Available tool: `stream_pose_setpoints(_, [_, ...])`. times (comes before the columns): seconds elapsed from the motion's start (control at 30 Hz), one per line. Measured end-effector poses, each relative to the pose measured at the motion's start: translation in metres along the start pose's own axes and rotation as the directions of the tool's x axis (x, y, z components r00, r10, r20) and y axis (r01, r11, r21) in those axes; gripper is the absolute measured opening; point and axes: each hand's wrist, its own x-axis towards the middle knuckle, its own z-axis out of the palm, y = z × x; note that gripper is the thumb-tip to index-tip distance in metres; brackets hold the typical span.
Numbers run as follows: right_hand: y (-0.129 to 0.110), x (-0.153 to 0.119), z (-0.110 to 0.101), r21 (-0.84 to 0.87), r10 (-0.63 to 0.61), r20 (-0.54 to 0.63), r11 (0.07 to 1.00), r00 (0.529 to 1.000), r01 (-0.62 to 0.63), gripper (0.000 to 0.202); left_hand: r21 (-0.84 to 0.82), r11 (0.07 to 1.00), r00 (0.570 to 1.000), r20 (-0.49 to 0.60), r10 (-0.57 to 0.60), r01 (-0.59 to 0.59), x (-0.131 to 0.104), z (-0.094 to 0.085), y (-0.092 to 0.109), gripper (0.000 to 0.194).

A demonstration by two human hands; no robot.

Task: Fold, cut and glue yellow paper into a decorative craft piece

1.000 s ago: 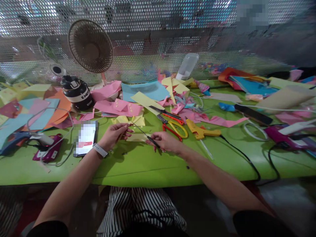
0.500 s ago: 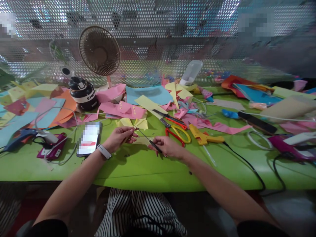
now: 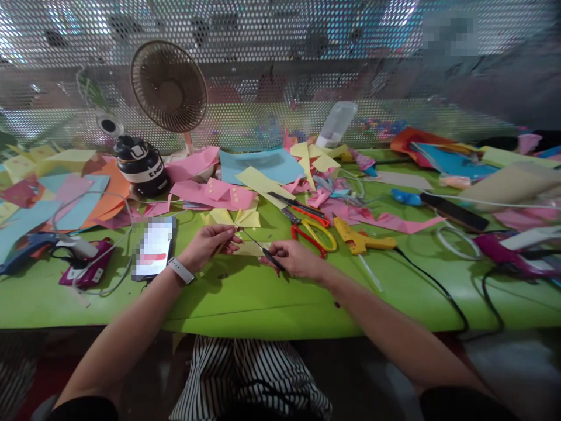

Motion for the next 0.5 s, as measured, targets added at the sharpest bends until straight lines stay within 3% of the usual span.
stream_pose_setpoints(0.5, [0.0041,0.0029,-0.0005,0.000,0.023,-0.018,1.000,1.000,-0.023,0.051,0.003,1.000,1.000,-0.003,-0.017,0.017,0.0011,-0.0011,0.0008,0.006])
